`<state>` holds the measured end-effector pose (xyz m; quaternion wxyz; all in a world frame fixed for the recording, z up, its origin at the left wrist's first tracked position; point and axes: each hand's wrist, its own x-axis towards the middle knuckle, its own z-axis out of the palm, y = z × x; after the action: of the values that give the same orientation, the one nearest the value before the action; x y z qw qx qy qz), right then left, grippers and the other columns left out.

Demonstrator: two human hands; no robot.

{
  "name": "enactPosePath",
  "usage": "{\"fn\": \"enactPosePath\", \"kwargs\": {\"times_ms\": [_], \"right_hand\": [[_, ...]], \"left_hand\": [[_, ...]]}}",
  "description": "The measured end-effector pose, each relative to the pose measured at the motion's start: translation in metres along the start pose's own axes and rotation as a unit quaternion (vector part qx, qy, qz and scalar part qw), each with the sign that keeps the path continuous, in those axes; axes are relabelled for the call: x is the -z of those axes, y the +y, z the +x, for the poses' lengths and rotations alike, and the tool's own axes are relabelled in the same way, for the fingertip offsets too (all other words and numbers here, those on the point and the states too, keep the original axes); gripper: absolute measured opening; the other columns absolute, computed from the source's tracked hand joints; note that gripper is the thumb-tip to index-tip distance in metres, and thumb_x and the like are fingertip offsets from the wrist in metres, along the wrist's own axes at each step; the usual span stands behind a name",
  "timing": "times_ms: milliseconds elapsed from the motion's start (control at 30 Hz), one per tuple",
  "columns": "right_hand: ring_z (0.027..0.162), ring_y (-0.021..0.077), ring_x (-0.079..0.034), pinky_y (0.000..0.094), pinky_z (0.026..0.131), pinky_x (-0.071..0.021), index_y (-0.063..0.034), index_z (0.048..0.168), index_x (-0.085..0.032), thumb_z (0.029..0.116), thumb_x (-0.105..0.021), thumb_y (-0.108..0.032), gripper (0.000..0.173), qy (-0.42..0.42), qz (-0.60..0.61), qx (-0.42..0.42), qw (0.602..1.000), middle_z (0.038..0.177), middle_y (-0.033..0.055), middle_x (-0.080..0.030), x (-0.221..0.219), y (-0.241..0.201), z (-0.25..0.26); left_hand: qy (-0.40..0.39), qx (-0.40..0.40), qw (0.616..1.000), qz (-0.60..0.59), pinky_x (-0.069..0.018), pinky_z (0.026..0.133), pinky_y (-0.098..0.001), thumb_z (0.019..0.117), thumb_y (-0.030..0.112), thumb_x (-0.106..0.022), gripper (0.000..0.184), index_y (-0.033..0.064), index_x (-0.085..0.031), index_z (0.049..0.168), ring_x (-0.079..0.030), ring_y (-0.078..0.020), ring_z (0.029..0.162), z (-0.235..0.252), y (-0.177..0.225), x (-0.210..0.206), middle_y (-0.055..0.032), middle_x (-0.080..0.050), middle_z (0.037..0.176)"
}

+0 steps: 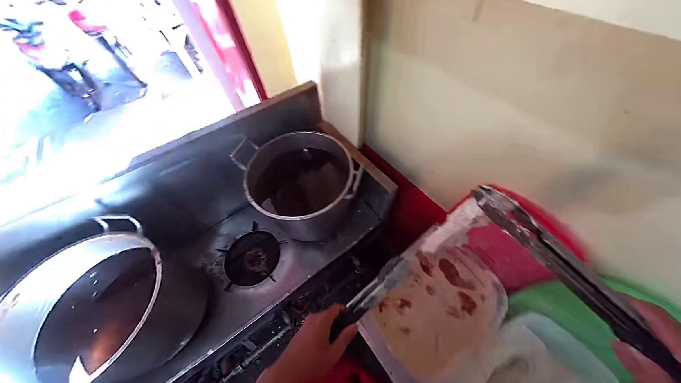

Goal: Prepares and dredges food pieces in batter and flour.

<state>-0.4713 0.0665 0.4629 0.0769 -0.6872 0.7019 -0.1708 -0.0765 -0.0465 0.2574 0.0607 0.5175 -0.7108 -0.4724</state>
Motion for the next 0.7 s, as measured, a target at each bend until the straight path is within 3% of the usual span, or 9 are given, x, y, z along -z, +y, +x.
{"fn": "enactPosePath", "kwargs": {"times_ms": [100, 167, 267, 367, 467, 600, 700], "right_hand": [[0.084, 0.025, -0.069, 0.0497, 0.068, -0.0583, -0.0136, 0.144, -0.061, 0.1035, -0.052, -0.044, 0.051, 0.064, 0.037, 0.077, 0.994, 0.108, 0.0132, -0.072, -0.053, -0.036, 0.095], [0.08, 0.023, -0.069, 0.0503, 0.065, -0.0582, -0.0192, 0.144, -0.061, 0.1031, -0.049, -0.048, 0.052, 0.055, 0.021, 0.093, 0.994, 0.103, 0.0069, -0.072, -0.091, -0.067, 0.156], [0.088, 0.0328, -0.071, 0.0599, 0.072, -0.0575, -0.0229, 0.146, -0.059, 0.1054, -0.055, -0.041, 0.045, -0.053, -0.013, 0.075, 0.996, 0.109, 0.012, -0.072, -0.135, -0.116, 0.234], [0.092, 0.0362, -0.071, 0.0611, 0.072, -0.0567, -0.0259, 0.147, -0.059, 0.1053, -0.056, -0.04, 0.044, -0.113, -0.094, 0.085, 0.985, 0.116, 0.0136, -0.07, -0.179, -0.158, 0.289], [0.093, 0.0394, -0.07, 0.0605, 0.074, -0.0567, -0.023, 0.145, -0.058, 0.1057, -0.053, -0.038, 0.043, -0.171, -0.187, 0.127, 0.959, 0.118, 0.0174, -0.069, -0.219, -0.195, 0.329], [0.093, 0.0452, -0.068, 0.0629, 0.076, -0.0541, -0.0061, 0.127, -0.066, 0.0981, -0.061, -0.019, 0.032, -0.206, -0.225, 0.172, 0.937, 0.115, 0.025, -0.067, -0.273, -0.241, 0.349], [0.104, 0.0441, -0.066, 0.0614, 0.086, -0.0534, 0.0006, 0.116, -0.07, 0.0981, -0.06, -0.008, 0.022, -0.237, -0.191, 0.186, 0.934, 0.119, 0.0257, -0.066, -0.297, -0.267, 0.339]], "left_hand": [[0.022, 0.027, 0.999, -0.026, -0.0592, 0.083, -0.0505, 0.1009, 0.048, -0.059, 0.048, 0.0074, -0.068, 0.125, -0.072, -0.0263, 0.087, -0.028, -0.03, 0.006, -0.013, -0.074, 0.096], [0.036, 0.045, 0.997, -0.046, -0.0591, 0.083, -0.0514, 0.1002, 0.047, -0.061, 0.048, 0.0061, -0.069, 0.123, -0.073, -0.0267, 0.087, -0.043, -0.043, 0.013, -0.0136, -0.074, 0.095], [0.058, 0.059, 0.995, -0.06, -0.0592, 0.083, -0.0522, 0.1002, 0.048, -0.06, 0.049, 0.0051, -0.07, 0.121, -0.073, -0.0271, 0.087, -0.059, -0.061, 0.025, -0.0139, -0.074, 0.094], [0.061, 0.065, 0.993, -0.074, -0.0594, 0.083, -0.0515, 0.1004, 0.048, -0.061, 0.049, 0.0056, -0.069, 0.122, -0.073, -0.0261, 0.087, -0.069, -0.077, 0.041, -0.0132, -0.075, 0.095], [0.061, 0.053, 0.994, -0.076, -0.0595, 0.083, -0.0501, 0.1007, 0.049, -0.06, 0.048, 0.0067, -0.069, 0.123, -0.073, -0.0247, 0.087, -0.071, -0.088, 0.052, -0.0118, -0.075, 0.095], [0.054, 0.038, 0.996, -0.064, -0.0601, 0.078, -0.0453, 0.1002, 0.052, -0.059, 0.047, 0.0104, -0.07, 0.12, -0.072, -0.0201, 0.081, -0.061, -0.09, 0.06, -0.0075, -0.074, 0.091], [0.049, 0.023, 0.998, -0.019, -0.061, 0.075, -0.043, 0.0994, 0.053, -0.06, 0.047, 0.0121, -0.07, 0.121, -0.071, -0.0174, 0.079, -0.047, -0.08, 0.063, -0.0047, -0.073, 0.089]]}}
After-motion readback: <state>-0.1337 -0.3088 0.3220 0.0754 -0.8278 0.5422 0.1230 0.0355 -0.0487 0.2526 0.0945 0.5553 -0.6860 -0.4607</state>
